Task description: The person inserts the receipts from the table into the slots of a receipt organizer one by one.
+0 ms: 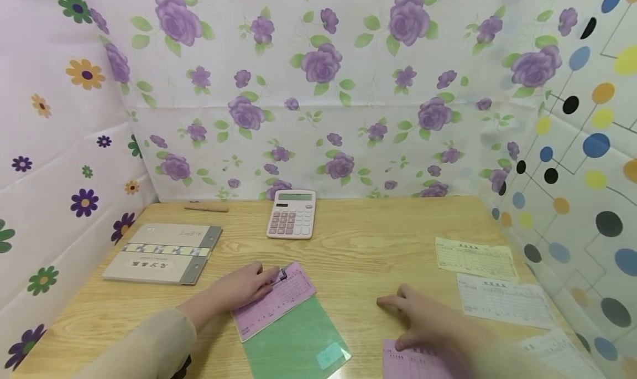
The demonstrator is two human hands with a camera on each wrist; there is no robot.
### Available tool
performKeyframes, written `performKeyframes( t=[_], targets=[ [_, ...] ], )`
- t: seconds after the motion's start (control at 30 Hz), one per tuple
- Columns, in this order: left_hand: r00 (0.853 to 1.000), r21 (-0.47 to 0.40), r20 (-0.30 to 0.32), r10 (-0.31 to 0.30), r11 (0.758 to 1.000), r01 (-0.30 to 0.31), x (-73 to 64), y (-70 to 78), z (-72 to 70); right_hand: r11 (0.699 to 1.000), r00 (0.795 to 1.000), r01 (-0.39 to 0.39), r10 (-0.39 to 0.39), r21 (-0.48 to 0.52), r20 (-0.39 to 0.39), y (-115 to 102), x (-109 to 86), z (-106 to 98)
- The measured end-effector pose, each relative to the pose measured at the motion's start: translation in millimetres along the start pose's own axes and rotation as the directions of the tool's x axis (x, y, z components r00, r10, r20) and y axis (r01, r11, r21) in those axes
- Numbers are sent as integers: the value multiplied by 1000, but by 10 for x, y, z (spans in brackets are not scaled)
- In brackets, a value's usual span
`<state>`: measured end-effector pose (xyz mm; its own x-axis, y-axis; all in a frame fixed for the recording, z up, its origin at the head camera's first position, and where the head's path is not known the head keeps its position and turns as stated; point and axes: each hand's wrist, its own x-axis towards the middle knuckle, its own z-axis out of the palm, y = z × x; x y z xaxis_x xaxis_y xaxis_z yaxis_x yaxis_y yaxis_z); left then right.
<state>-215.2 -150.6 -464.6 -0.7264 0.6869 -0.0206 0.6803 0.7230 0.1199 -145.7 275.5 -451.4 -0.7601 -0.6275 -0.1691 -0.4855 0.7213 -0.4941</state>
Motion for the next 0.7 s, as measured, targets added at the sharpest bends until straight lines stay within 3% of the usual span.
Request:
performKeyframes(
  t=[0.3, 0.43, 0.57, 0.7],
  targets=[
    [1000, -7, 13, -18, 1000, 18, -1, 18, -15, 998, 999, -20, 18, -58, -41, 44, 259, -109],
    [1000, 5, 7, -12, 1000, 12, -3, 23, -19, 999, 998, -30, 28, -38, -56, 42, 318, -125],
    [1000, -2, 3, -4, 1000, 4, -4, 30, -31, 997, 995, -71, 72, 25, -70, 38, 269, -146],
    [1000, -12, 10, -12, 1000, 12, -4, 29, -33, 998, 995, -65, 67, 23, -80, 84, 117, -161]
  ],
)
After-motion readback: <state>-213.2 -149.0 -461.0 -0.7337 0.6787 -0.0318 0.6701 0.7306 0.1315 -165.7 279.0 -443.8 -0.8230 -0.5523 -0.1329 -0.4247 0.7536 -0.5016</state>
